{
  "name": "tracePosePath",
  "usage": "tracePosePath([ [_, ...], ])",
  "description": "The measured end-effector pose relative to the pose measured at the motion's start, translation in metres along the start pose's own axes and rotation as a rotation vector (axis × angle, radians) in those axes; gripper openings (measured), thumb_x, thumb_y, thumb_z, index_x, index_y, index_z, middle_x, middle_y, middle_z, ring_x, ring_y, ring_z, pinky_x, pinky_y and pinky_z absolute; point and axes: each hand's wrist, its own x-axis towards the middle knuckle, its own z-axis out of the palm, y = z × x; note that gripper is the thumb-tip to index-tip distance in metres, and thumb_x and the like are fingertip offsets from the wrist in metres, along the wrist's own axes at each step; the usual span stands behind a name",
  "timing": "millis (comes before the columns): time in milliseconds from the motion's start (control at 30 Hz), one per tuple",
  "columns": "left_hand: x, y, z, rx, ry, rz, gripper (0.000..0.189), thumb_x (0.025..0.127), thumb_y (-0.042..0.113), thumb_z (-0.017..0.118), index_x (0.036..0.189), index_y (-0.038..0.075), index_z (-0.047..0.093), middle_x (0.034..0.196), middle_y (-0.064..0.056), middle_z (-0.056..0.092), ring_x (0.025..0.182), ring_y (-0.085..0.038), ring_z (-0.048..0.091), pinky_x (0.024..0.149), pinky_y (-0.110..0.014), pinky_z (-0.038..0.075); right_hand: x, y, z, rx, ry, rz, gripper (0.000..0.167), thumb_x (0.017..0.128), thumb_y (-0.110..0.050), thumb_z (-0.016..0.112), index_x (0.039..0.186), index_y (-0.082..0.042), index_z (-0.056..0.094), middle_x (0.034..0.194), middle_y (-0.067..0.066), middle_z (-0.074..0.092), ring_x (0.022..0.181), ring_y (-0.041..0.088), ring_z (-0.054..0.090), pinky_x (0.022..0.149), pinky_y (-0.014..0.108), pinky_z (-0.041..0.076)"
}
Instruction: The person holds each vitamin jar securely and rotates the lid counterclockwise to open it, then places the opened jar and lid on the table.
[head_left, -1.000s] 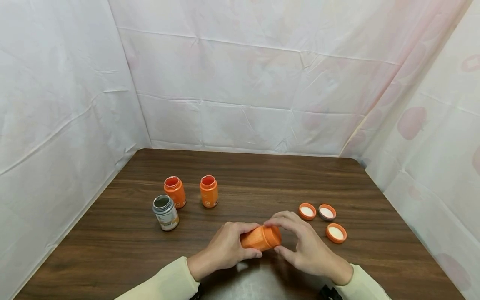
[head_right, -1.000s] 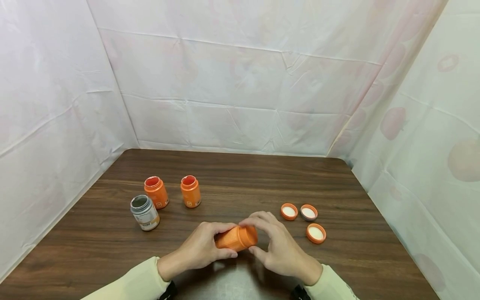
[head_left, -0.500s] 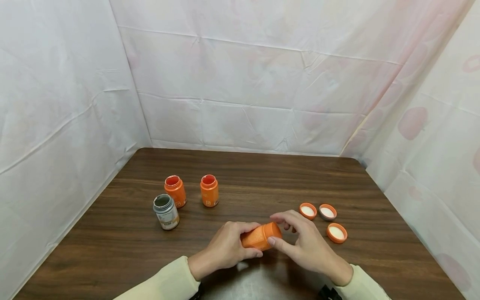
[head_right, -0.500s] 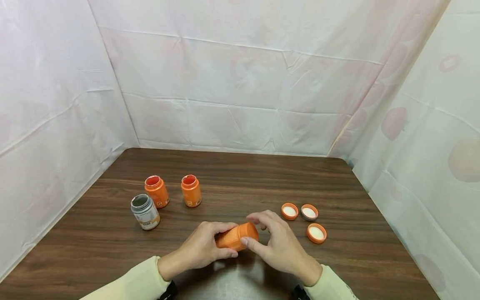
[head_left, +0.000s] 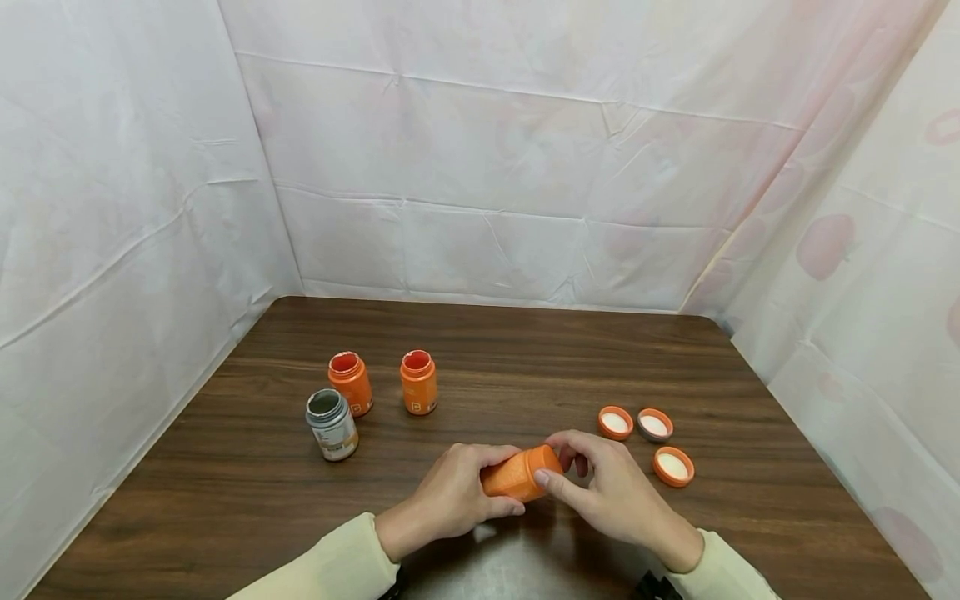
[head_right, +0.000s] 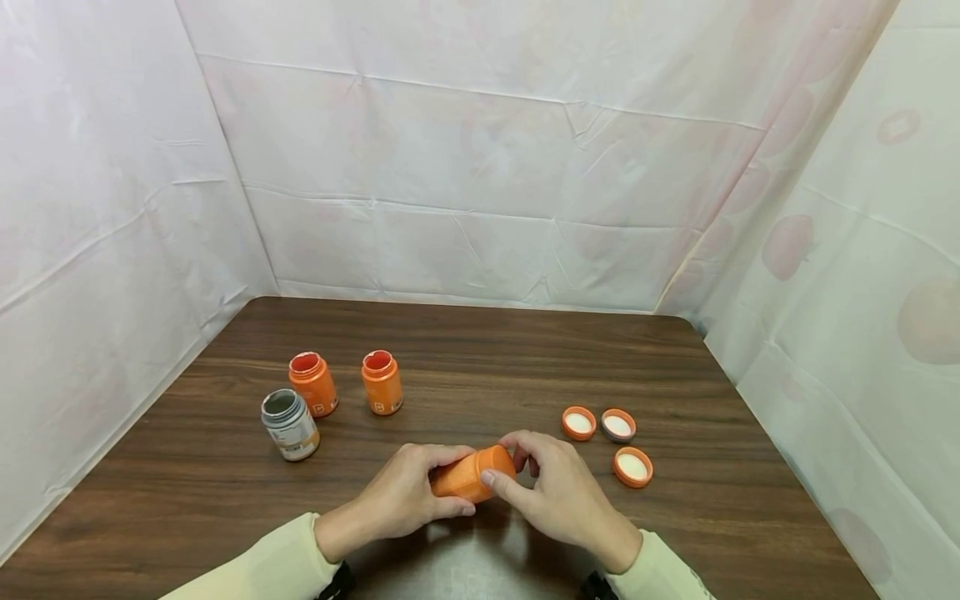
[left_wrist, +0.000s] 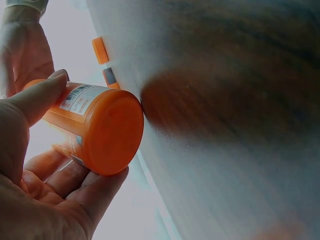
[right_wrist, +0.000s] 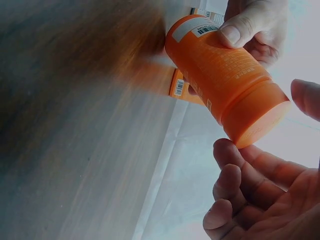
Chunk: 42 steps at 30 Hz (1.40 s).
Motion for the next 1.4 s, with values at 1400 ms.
tracePosePath([
  [1400,-0.0013,-0.001,-0.0002,0.01,0.004,0.018,0.049,0.076,0.025,0.093,0.12,0.032,0.073,0.097,0.018,0.069,0.079,-0.002,0.059,0.073,-0.024,0.048,-0.0005,0.0017,-0.006,0.066,-0.025,-0.296,0.069,0.07,0.005,0.088,0.127,-0.025,0.065,0.123,-0.009,0.062,0.1,0.013,0.06,0.077,0.031,0.051],
])
